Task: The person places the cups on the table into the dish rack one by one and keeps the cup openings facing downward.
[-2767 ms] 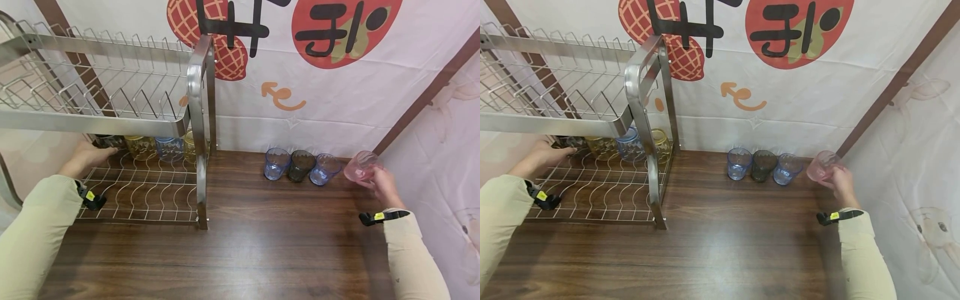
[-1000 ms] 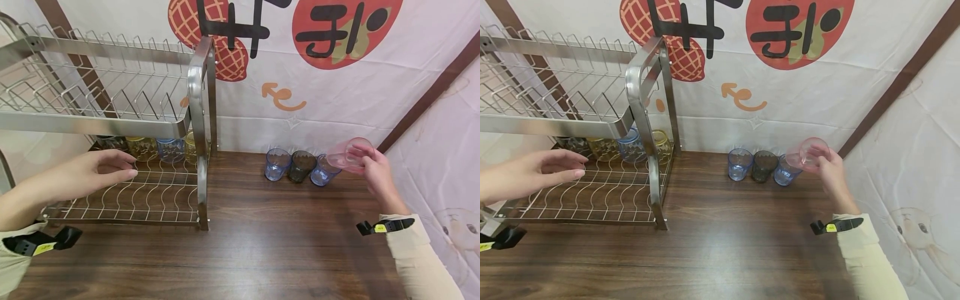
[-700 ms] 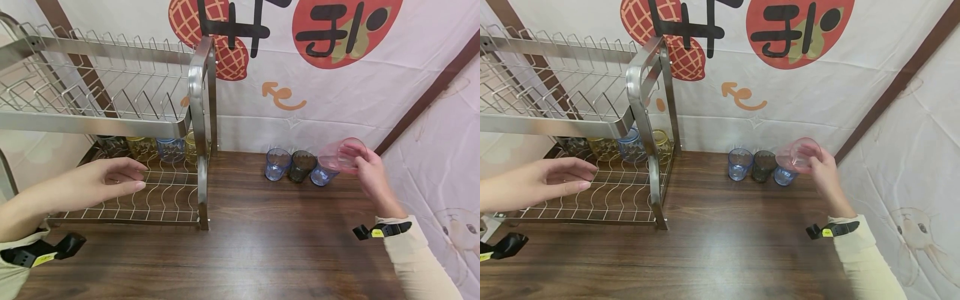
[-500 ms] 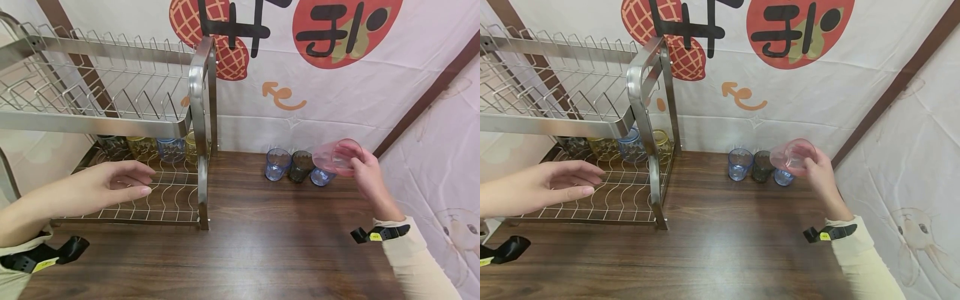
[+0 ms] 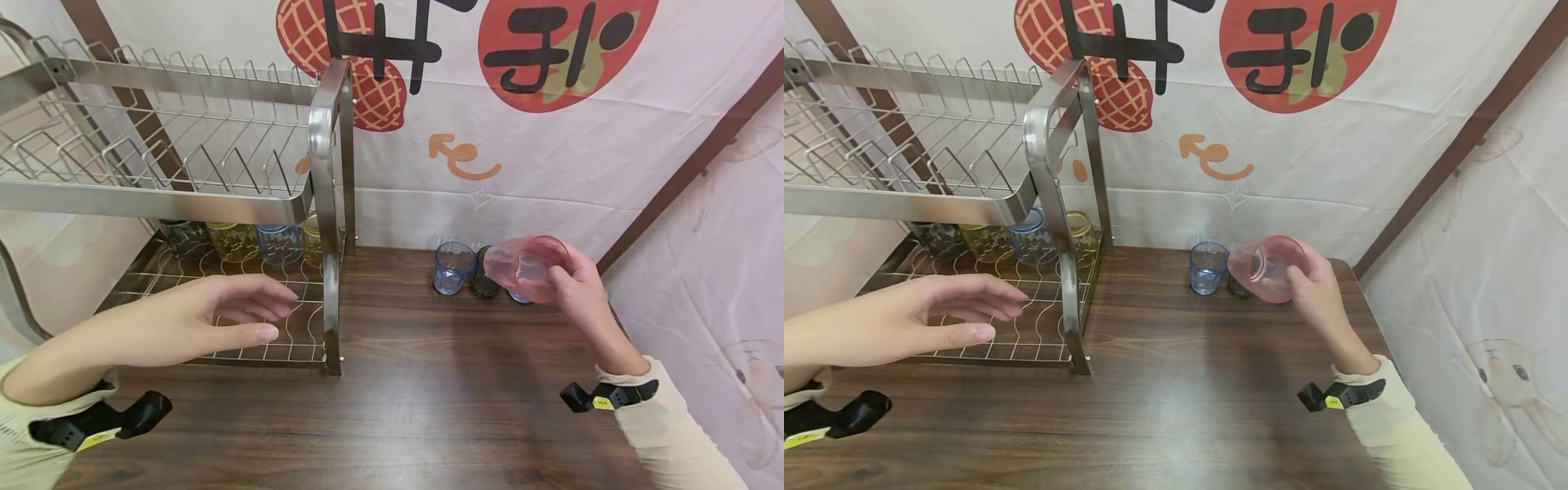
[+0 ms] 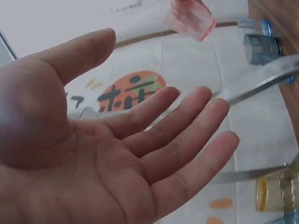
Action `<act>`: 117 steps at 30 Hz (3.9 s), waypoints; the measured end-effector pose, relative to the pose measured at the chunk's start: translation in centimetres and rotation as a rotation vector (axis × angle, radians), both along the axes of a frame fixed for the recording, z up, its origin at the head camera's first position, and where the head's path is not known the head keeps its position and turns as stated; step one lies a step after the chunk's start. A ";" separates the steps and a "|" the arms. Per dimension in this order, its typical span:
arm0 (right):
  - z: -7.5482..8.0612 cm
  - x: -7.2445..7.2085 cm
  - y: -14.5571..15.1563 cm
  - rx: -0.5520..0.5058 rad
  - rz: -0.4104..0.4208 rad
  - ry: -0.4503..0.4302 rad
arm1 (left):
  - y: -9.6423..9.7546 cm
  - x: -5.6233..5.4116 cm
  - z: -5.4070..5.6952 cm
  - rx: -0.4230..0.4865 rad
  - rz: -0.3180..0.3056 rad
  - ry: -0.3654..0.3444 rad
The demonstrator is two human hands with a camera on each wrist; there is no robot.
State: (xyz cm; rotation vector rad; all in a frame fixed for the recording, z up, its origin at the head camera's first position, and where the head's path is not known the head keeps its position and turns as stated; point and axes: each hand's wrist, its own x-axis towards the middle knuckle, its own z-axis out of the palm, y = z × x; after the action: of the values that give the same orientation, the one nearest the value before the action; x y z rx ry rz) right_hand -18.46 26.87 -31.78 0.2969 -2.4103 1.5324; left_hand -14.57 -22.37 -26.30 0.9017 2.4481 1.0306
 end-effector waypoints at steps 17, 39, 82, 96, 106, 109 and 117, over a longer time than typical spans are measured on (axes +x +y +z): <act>-0.1 1.7 -3.6 -0.093 0.174 0.075 | 7.1 -0.4 -0.6 0.098 -0.171 -0.211; -1.1 3.3 -7.8 0.092 0.269 0.446 | 14.3 -1.1 -4.3 0.493 0.123 -0.715; -3.3 3.6 -10.6 0.363 0.404 0.697 | 16.8 -1.8 -7.8 0.742 -0.003 -0.778; -2.8 3.4 -10.4 0.355 0.496 0.782 | 16.3 -2.0 -8.0 0.675 0.043 -0.738; -2.2 3.3 -10.2 0.323 0.577 0.832 | 16.0 -1.9 -7.8 0.659 0.030 -0.693; -2.1 3.3 -10.1 0.302 0.588 0.842 | 15.9 -1.8 -7.7 0.635 0.035 -0.652; -2.1 3.2 -10.1 0.289 0.577 0.903 | 15.4 -1.8 -7.5 0.579 0.004 -0.553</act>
State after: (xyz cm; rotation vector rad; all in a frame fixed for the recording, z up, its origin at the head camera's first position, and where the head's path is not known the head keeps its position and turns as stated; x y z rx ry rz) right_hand -15.23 16.81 -33.86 1.4784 -1.8301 0.8657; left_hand -16.33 -6.92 -33.79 0.6383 1.7180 1.7601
